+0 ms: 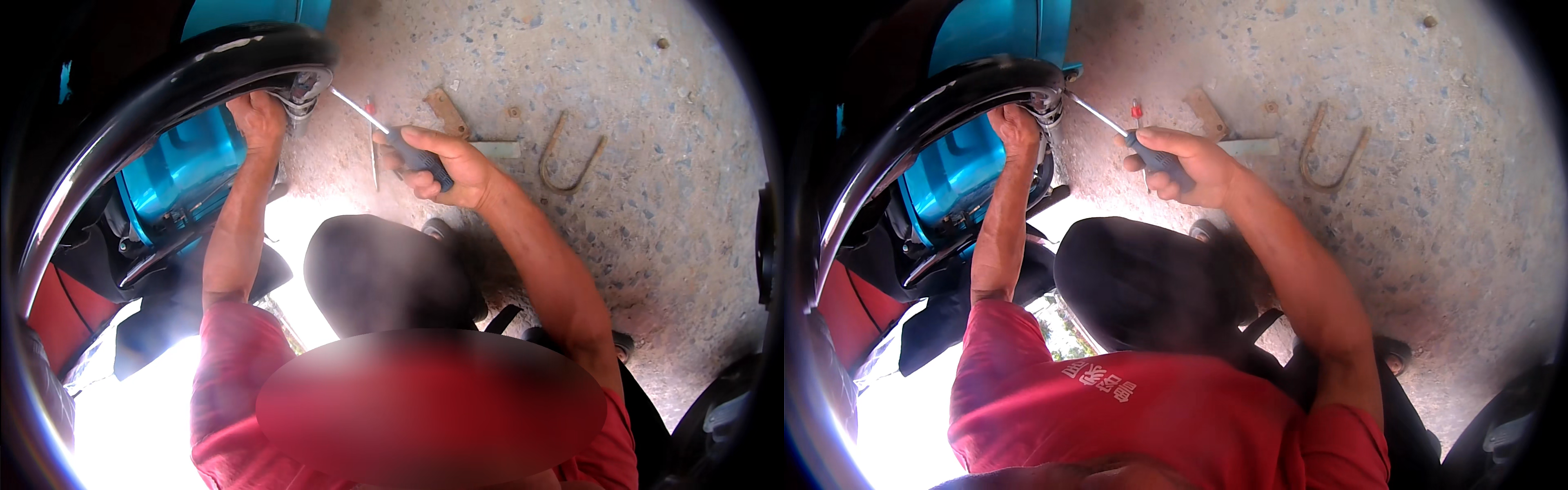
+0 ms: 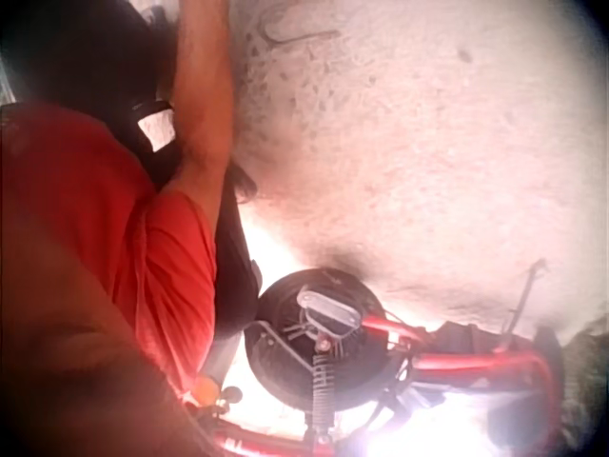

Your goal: The person works on a small vehicle, using a screwdriver to tighten a bracket on a metal frame member after handling a brown protective cover.

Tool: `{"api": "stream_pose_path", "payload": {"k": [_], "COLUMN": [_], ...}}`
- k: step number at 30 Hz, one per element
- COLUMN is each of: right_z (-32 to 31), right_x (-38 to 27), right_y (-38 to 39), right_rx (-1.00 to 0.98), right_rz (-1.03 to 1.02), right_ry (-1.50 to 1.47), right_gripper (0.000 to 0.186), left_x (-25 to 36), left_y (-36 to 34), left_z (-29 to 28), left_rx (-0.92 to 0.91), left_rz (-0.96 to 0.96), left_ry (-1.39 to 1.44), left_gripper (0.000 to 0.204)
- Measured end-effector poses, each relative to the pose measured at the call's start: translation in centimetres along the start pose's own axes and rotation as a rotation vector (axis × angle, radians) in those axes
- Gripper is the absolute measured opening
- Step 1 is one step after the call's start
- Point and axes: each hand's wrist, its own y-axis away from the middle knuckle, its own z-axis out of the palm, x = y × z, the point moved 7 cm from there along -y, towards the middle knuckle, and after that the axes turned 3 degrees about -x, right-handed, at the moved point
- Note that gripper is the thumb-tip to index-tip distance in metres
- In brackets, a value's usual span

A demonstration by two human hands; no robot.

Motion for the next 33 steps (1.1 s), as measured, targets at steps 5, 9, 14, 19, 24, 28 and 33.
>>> {"api": "stream_pose_path", "payload": {"k": [5, 9, 14, 19, 24, 28, 33], "right_z": [0.0, 0.1, 2.3, -0.5, 0.0, 0.8, 0.2], "right_x": [-0.1, -2.2, -3.2, -2.4, -0.7, -0.3, -2.1], "right_y": [-0.3, 0.1, 1.7, 0.4, 0.1, 0.1, 0.1], "right_rx": [0.019, 0.377, 0.609, 0.277, 0.076, -0.023, 0.283], "right_rz": [0.017, -0.350, -0.793, -0.276, -0.051, 0.044, -0.311], "right_ry": [0.313, 1.015, 1.532, 0.820, 0.259, 0.253, 0.940], "right_gripper": [0.037, 0.037, 0.036, 0.038, 0.042, 0.040, 0.036], "left_x": [1.0, -0.6, 0.1, -0.6, -0.9, -1.0, 0.4], "left_y": [0.1, 0.0, 0.1, 0.0, -0.1, 0.0, 0.0], "left_z": [-0.2, -0.3, -0.1, -0.2, -0.2, -0.3, -0.3], "left_rx": [0.082, 0.045, 0.021, 0.033, 0.025, 0.040, 0.096], "left_rz": [0.004, 0.027, 0.025, 0.014, 0.025, 0.032, 0.053], "left_ry": [0.034, -0.026, -0.035, -0.014, -0.022, -0.008, -0.037], "left_gripper": [0.035, 0.036, 0.037, 0.039, 0.041, 0.042, 0.037]}}
